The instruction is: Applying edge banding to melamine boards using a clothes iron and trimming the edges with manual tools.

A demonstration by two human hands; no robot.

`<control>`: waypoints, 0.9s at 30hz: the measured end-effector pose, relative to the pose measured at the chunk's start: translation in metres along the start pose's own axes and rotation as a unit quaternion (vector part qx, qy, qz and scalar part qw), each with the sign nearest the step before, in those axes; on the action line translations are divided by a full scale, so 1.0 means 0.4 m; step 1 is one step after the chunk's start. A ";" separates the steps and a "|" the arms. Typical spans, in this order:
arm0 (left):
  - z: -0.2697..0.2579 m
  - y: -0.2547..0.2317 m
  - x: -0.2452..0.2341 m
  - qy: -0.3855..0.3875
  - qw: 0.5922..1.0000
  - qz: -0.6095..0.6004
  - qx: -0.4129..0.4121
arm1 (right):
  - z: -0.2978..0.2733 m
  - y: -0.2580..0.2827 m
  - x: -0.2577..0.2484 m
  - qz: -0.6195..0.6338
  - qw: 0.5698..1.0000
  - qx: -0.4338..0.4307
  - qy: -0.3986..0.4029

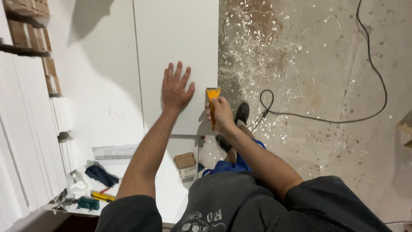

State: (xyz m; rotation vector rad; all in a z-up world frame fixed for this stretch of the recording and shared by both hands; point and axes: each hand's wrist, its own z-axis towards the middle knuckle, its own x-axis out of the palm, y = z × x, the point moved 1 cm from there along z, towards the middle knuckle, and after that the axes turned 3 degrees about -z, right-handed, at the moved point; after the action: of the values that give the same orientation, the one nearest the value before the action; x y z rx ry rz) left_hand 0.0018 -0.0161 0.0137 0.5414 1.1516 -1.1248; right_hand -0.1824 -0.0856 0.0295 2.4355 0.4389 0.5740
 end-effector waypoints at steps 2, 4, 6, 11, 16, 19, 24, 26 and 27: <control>-0.003 0.002 0.000 0.000 1.000 0.003 0.002 | 0.037 0.051 0.015 -0.003 1.000 -0.004 -0.001; 0.002 -0.002 -0.003 -0.006 1.000 0.000 0.009 | 0.074 0.115 0.032 0.001 1.000 -0.006 -0.008; 0.009 -0.004 -0.008 -0.005 1.000 0.004 0.007 | 0.120 0.168 0.042 -0.009 1.000 -0.013 -0.009; 0.006 -0.001 -0.004 0.001 1.000 0.011 -0.002 | 0.238 0.271 0.063 -0.001 1.000 -0.028 -0.003; 0.003 -0.002 -0.005 0.011 1.000 0.008 -0.014 | 0.340 0.362 0.081 -0.015 1.000 -0.025 -0.009; -0.004 0.004 0.003 0.007 1.000 0.013 -0.011 | 0.370 0.424 0.096 -0.005 1.000 -0.028 -0.003; -0.009 0.005 0.008 0.016 1.000 0.011 -0.019 | 0.462 0.481 0.103 -0.009 0.999 -0.042 -0.002; -0.006 0.005 0.009 0.020 1.000 0.012 -0.020 | 0.477 0.511 0.108 -0.014 0.999 -0.046 0.001; -0.005 0.006 0.008 0.018 1.000 0.019 -0.015 | 0.485 0.521 0.110 -0.013 0.999 -0.051 0.005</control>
State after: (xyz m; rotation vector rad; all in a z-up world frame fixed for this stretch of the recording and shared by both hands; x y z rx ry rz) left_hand 0.0030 -0.0149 0.0096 0.5594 1.1823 -1.0686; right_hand -0.0127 -0.3186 0.0286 2.3285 0.4341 0.5849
